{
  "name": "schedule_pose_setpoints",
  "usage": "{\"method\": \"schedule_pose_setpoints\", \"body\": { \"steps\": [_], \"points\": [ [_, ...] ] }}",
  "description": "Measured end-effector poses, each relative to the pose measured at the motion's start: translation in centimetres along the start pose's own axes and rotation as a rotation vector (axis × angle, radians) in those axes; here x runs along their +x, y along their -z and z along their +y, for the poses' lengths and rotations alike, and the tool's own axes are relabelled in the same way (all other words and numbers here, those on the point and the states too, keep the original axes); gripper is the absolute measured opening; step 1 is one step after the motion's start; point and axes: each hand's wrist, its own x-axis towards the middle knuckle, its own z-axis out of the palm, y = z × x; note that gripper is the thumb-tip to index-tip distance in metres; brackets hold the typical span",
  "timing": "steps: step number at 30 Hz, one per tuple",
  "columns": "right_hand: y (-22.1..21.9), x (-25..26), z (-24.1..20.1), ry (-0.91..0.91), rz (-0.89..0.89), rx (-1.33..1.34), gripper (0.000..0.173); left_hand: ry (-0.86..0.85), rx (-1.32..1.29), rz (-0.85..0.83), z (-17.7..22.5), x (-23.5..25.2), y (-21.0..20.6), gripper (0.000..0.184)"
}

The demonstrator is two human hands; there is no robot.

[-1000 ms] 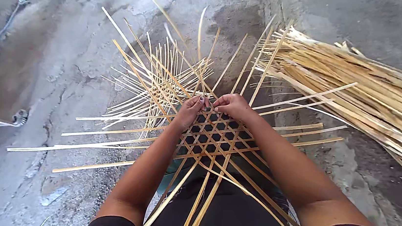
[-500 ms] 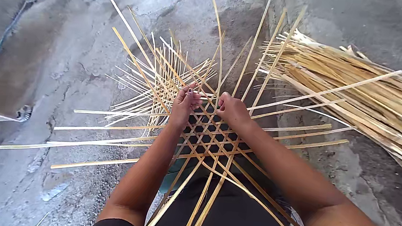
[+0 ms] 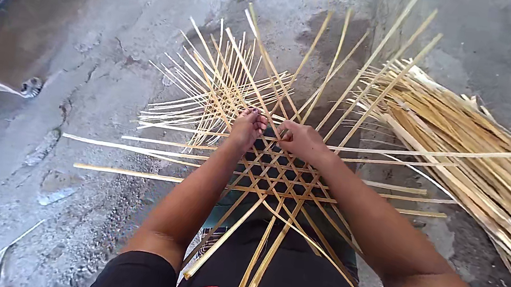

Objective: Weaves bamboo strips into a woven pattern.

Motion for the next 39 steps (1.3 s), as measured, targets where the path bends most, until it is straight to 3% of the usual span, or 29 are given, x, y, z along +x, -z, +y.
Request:
{"method": "schedule_pose_setpoints", "body": {
  "steps": [5, 10, 12, 15, 17, 19, 22, 26, 31, 35, 37, 39],
  "points": [
    [-1.1, -0.3, 1.0, 0.121, 0.112, -0.037, 0.028, -0.011, 0.101, 0.012, -0.1, 0.1, -0.6, 0.016],
    [-1.6, -0.7, 1.2, 0.095, 0.133, 0.032, 0.028, 0.027, 0.089, 0.051, 0.3, 0.2, -0.8, 0.019],
    [-0.7, -0.9, 1.5, 0.086, 0.055, 0.159, 0.029, -0.039, 0.472, 0.027, 0.3, 0.0, -1.3, 0.027],
    [0.4, -0.8, 2.5, 0.078, -0.081, 0.356, 0.025, -0.086, 1.248, -0.167, 1.3, -0.7, -3.5, 0.033],
    [0.4, -0.9, 2.9, 0.079, -0.09, 0.414, 0.022, -0.041, 1.439, -0.284, 1.3, -0.5, -4.9, 0.031],
    [0.2, -1.2, 3.4, 0.089, -0.055, 0.461, 0.017, -0.04, 1.383, -0.34, 1.3, -0.1, -4.7, 0.03],
    [-0.1, -1.1, 3.8, 0.115, -0.011, 0.505, 0.012, -0.16, 1.013, -0.384, 0.8, -0.1, -2.0, 0.026],
    [-0.5, -0.3, 2.7, 0.001, 0.021, 0.463, 0.017, -0.319, 0.682, -0.469, 0.0, -1.0, 1.0, 0.014],
    [-1.5, 0.5, 0.8, -0.175, 0.117, 0.269, 0.019, -0.338, 0.692, -0.393, 0.7, -1.7, 0.2, 0.031],
    [-2.0, -0.2, -2.1, -0.038, 0.243, -0.102, 0.015, -0.378, 0.526, -0.191, 2.1, -2.7, 0.3, 0.029],
    [-2.3, 0.0, -3.7, 0.051, 0.206, -0.272, 0.029, -0.337, 0.421, -0.074, 2.9, -3.3, 0.7, 0.028],
    [-2.1, 0.3, -5.4, 0.043, 0.039, -0.321, 0.053, -0.266, 0.315, 0.022, 3.0, -3.6, 1.2, 0.027]
  ]
}}
